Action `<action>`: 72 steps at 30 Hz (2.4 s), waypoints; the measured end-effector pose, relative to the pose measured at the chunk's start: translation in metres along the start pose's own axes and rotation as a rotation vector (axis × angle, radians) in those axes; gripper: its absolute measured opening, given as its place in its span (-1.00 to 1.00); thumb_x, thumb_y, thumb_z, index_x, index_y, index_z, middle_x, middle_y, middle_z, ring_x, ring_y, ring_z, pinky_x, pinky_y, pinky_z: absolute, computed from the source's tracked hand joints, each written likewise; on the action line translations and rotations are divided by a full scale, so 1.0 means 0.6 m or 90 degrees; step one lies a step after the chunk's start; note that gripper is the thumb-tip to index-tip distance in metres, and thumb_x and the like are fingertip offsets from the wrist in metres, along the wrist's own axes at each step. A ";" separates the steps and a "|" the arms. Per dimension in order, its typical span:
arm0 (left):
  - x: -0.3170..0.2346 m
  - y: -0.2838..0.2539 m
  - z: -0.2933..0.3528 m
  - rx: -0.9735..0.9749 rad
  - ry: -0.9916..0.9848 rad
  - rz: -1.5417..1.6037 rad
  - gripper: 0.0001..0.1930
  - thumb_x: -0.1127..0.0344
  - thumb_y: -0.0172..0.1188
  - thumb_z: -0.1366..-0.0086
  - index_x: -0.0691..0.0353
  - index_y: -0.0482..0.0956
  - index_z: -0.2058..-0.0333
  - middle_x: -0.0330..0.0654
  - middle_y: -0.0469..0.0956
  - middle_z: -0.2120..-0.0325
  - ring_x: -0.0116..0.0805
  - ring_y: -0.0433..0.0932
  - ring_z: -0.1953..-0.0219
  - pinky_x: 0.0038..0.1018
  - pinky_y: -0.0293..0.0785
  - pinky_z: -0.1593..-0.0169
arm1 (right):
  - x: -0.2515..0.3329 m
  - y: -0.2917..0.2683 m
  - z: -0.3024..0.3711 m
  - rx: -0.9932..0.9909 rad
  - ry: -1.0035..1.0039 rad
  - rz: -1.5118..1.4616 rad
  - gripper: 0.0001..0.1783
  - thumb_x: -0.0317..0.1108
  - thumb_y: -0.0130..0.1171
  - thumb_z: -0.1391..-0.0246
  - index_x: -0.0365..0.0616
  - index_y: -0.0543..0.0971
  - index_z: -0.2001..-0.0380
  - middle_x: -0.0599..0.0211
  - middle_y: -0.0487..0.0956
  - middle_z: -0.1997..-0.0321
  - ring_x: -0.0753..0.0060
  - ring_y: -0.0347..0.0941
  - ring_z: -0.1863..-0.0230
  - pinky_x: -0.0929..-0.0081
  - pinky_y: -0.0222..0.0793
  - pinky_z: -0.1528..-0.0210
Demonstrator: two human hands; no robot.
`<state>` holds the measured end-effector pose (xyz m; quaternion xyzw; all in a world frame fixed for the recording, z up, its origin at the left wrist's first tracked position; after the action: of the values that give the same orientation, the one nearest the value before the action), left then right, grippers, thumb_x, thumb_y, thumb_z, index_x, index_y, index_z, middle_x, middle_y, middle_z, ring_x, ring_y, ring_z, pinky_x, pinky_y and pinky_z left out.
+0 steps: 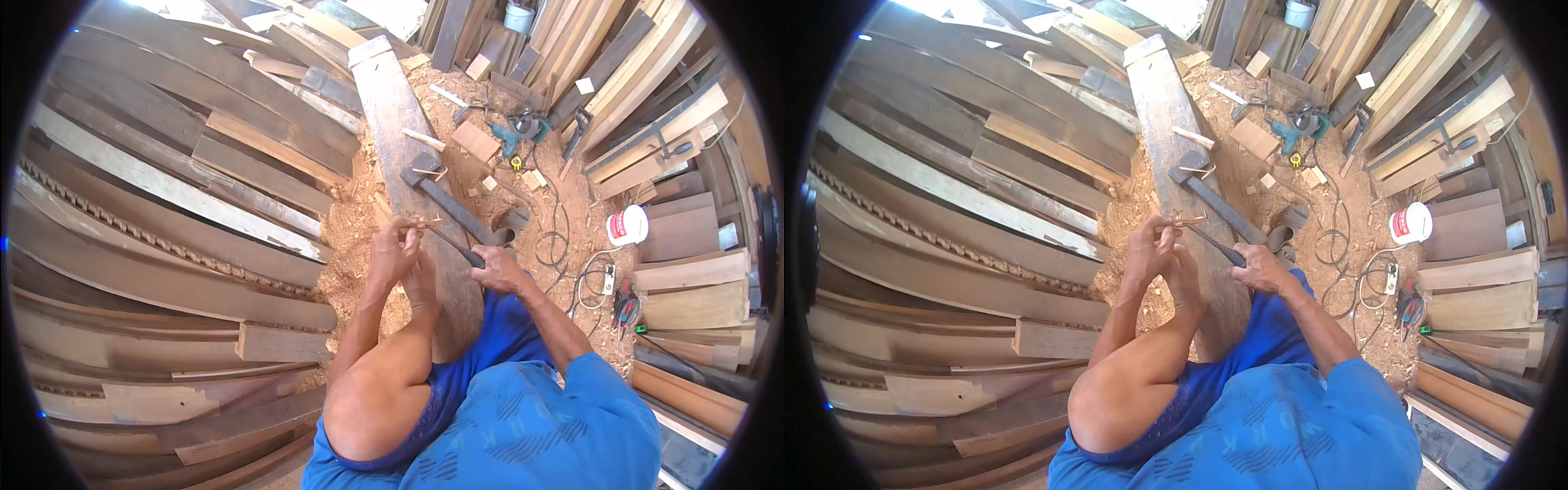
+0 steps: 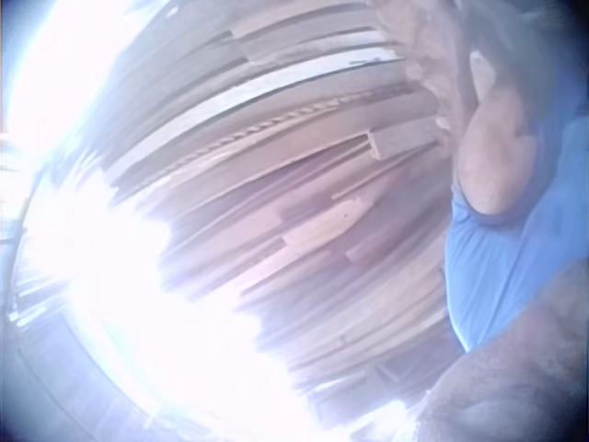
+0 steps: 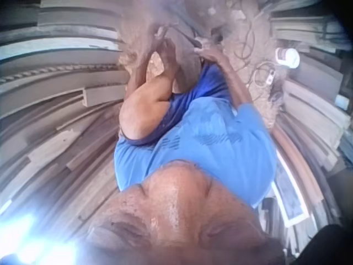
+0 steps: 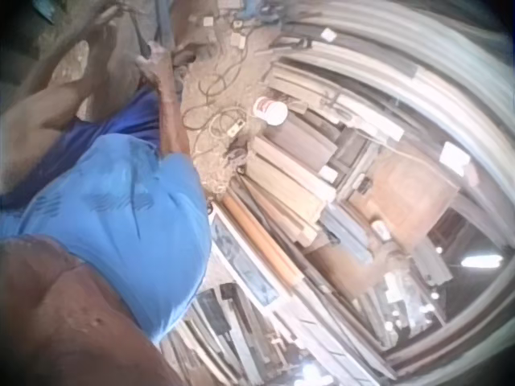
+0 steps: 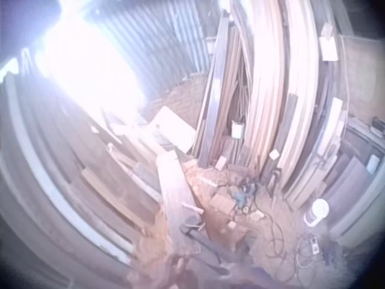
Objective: The person shapes a small piece of wood using a chisel and a hammer while steadying the piece with their hand and foot.
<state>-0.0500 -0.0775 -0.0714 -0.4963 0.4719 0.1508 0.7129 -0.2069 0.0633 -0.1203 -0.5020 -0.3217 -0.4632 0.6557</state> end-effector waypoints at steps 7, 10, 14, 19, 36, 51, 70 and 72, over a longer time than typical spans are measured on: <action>0.064 0.018 0.040 -0.045 -0.003 0.261 -0.81 0.45 0.06 -0.33 0.45 0.48 0.15 -0.02 0.68 0.34 -0.40 0.66 0.26 -0.51 0.58 0.19 | 0.024 -0.068 0.006 -0.068 -0.025 0.343 -0.82 -0.39 0.09 0.19 -0.16 0.46 0.42 0.02 0.54 0.40 -0.12 0.48 0.25 0.04 0.37 0.20; 0.046 0.015 0.046 -0.042 0.046 0.249 -0.81 0.47 0.06 -0.33 0.45 0.47 0.14 -0.01 0.67 0.33 -0.44 0.65 0.26 -0.54 0.56 0.20 | 0.014 -0.060 0.005 -0.102 -0.110 0.323 -0.82 -0.41 0.09 0.20 -0.17 0.47 0.42 0.02 0.53 0.43 -0.11 0.49 0.29 0.06 0.38 0.23; 0.029 0.011 0.058 -0.007 0.043 0.358 -0.80 0.53 0.01 -0.36 0.43 0.46 0.07 -0.03 0.64 0.25 -0.43 0.60 0.20 -0.57 0.52 0.15 | 0.006 -0.034 0.000 -0.001 -0.084 0.106 -0.87 -0.41 0.09 0.19 -0.18 0.50 0.47 0.05 0.53 0.51 0.03 0.50 0.42 0.20 0.41 0.30; 0.010 0.011 0.052 0.005 0.038 0.341 -0.78 0.57 0.00 -0.36 0.41 0.47 0.04 -0.07 0.61 0.23 -0.46 0.58 0.18 -0.58 0.51 0.13 | -0.012 -0.031 0.026 0.064 -0.029 0.087 -0.85 -0.33 0.13 0.12 -0.09 0.57 0.43 0.14 0.55 0.54 0.10 0.50 0.48 0.28 0.43 0.35; -0.132 -0.068 0.092 -0.214 0.312 0.100 -0.65 0.63 0.12 -0.12 0.25 0.57 0.08 -0.05 0.56 0.35 -0.20 0.55 0.31 -0.44 0.51 0.21 | 0.086 -0.005 0.017 -0.268 -0.045 -0.578 -0.71 -0.19 0.26 -0.12 -0.23 0.55 0.41 0.47 0.49 0.60 0.73 0.29 0.66 0.68 0.18 0.62; -0.088 0.043 0.087 0.183 0.045 0.133 -0.72 0.32 -0.04 -0.42 0.29 0.40 -0.03 -0.14 0.56 0.45 -0.43 0.58 0.38 -0.46 0.52 0.30 | 0.141 -0.006 -0.010 -0.168 -0.132 -0.226 -0.82 -0.34 0.28 -0.01 -0.26 0.61 0.40 0.40 0.51 0.62 0.67 0.34 0.54 0.49 0.32 0.47; -0.075 0.013 0.091 0.065 0.097 0.086 -0.81 0.35 0.05 -0.36 0.23 0.56 0.13 -0.06 0.54 0.57 -0.13 0.56 0.56 -0.35 0.45 0.46 | 0.151 0.001 -0.026 -0.134 -0.089 -0.090 -0.72 -0.21 0.20 0.13 -0.23 0.65 0.45 0.14 0.57 0.59 0.40 0.53 0.49 0.39 0.42 0.37; -0.086 0.004 0.089 0.033 0.138 0.038 -0.82 0.34 0.06 -0.36 0.21 0.56 0.14 0.00 0.54 0.57 -0.03 0.55 0.56 -0.30 0.45 0.47 | 0.163 -0.005 -0.026 -0.140 -0.088 -0.075 -0.72 -0.21 0.19 0.12 -0.24 0.64 0.46 0.17 0.55 0.61 0.43 0.50 0.50 0.39 0.40 0.38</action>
<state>-0.0502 -0.0181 -0.0271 -0.4768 0.5648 0.1052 0.6652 -0.1747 0.0201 -0.0371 -0.5820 -0.3422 -0.4974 0.5447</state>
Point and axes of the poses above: each hand's wrist, its own z-axis away from the middle knuckle, its own y-axis out of the palm, x = y × z, the point moved 9 cm from there along -z, towards the middle knuckle
